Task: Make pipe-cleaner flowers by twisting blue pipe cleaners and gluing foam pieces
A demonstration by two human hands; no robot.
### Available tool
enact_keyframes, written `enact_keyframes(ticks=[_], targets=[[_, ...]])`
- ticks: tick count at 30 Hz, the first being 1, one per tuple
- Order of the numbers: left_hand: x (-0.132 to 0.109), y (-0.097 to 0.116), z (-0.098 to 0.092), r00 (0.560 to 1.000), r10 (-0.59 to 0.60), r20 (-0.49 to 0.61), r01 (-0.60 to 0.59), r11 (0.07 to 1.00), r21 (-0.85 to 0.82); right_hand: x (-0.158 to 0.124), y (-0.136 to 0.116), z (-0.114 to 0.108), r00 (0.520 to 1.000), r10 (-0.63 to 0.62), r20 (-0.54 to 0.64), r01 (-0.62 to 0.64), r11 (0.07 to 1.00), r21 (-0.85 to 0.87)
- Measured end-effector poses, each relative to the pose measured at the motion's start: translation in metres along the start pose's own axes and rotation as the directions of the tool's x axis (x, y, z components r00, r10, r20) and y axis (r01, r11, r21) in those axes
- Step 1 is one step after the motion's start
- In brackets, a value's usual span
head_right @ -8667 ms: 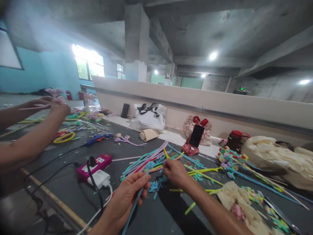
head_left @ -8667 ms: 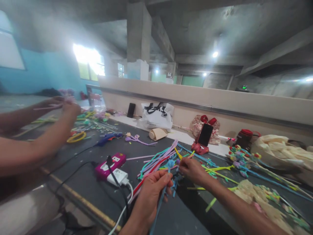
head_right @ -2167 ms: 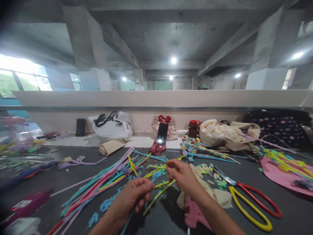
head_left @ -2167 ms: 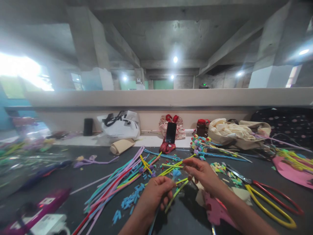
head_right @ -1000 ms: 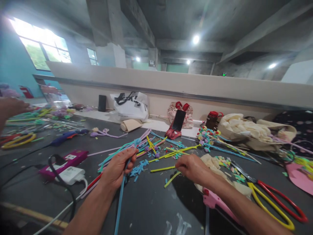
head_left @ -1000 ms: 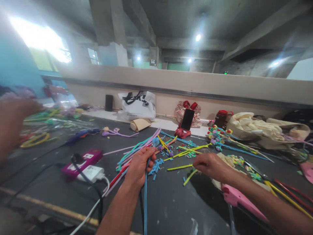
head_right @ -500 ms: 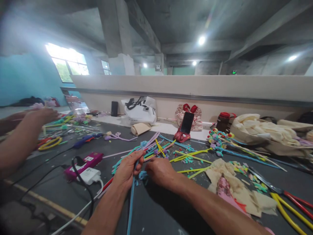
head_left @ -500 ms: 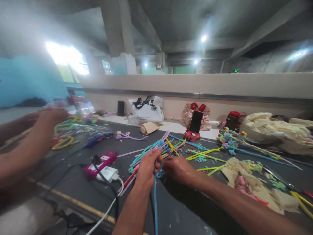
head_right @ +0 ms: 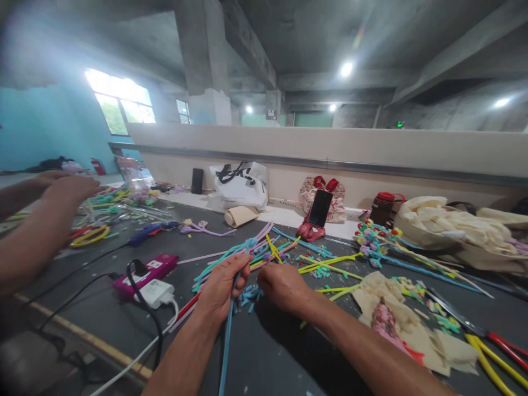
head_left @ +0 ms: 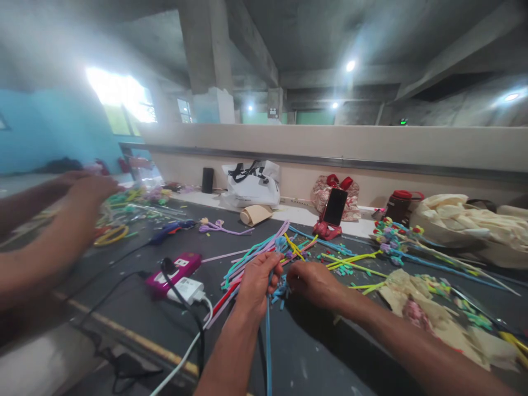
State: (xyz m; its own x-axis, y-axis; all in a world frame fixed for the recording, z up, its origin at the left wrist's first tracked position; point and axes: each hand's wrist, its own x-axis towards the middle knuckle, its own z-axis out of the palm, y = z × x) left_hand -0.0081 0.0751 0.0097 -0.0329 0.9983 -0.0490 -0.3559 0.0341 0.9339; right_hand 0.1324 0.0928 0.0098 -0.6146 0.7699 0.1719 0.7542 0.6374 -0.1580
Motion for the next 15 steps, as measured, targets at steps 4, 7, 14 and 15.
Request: enact_keyframes(ticks=[4,7,14,15], targets=[[0.001,0.000,0.001,1.000,-0.003,-0.022,0.003,1.000,0.003,0.002,-0.006,0.010,0.993,-0.114,0.033,0.116,0.992,-0.048],[0.002,-0.001,0.001,1.000,-0.002,-0.025,0.003,1.000,0.013,0.008,-0.015,0.021,0.990,-0.136,0.028,0.138,0.986,-0.092],[0.001,0.001,0.000,0.999,-0.025,-0.030,0.025,1.000,0.003,0.005,-0.003,0.005,0.999,-0.041,0.035,0.042,0.998,-0.050],[0.000,0.002,0.001,0.999,-0.030,-0.029,0.030,1.000,0.000,0.002,0.002,0.002,0.999,-0.033,0.037,0.034,0.999,-0.030]])
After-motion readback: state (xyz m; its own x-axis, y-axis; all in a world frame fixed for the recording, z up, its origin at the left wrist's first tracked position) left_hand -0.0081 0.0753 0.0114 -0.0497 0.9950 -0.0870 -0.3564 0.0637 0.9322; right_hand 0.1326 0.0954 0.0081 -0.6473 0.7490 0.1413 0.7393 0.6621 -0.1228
